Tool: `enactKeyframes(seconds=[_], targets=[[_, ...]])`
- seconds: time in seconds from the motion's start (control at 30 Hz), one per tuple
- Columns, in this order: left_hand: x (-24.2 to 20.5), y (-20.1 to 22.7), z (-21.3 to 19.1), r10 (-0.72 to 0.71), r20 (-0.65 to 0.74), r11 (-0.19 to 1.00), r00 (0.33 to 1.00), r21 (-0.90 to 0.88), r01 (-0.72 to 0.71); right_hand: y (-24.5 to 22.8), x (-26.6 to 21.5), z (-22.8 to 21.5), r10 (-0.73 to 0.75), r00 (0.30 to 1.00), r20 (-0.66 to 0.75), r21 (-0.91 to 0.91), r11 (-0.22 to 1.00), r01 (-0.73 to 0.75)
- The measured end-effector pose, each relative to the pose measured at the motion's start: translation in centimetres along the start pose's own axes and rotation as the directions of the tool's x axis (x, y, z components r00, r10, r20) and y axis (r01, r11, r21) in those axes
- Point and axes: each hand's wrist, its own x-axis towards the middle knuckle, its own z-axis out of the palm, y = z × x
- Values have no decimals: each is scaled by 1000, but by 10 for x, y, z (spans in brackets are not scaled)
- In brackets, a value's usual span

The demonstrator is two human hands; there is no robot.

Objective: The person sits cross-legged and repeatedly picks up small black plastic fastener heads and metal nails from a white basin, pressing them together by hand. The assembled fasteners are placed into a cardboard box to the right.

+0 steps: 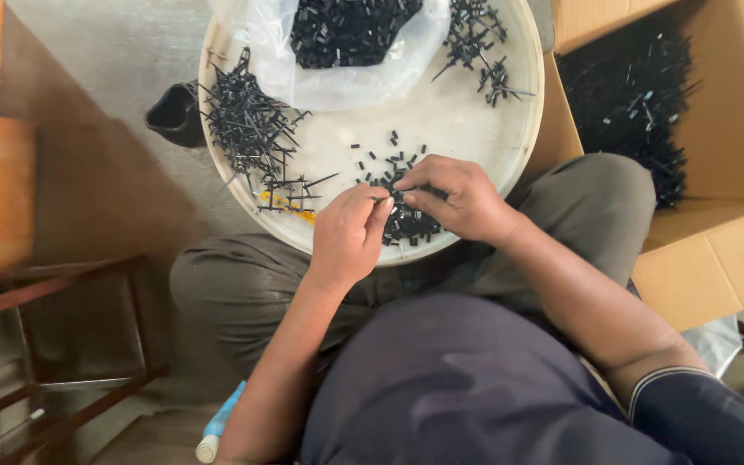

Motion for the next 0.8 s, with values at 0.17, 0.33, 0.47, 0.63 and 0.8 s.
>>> enactKeyframes(seconds=[0.17, 0.33, 0.47, 0.63, 0.8], targets=[[7, 7, 4, 124, 13, 986, 992, 110, -124, 10, -6, 14, 252, 967, -35, 26, 968, -251], [14, 12, 8, 210, -29, 947, 977, 253, -196, 34, -6, 27, 642, 757, 124, 770, 419, -482], [21, 10, 7, 144, -105, 959, 984, 260, -112, 50, -8, 8, 521, 787, 329, 895, 93, -436], [22, 8, 6, 149, -98, 935, 984, 336, -108, 41, -11, 19, 507, 783, 360, 847, 173, -502], [14, 4, 8, 129, 3, 935, 992, 332, -122, 27, -8, 25, 388, 911, 141, 320, 853, -413]])
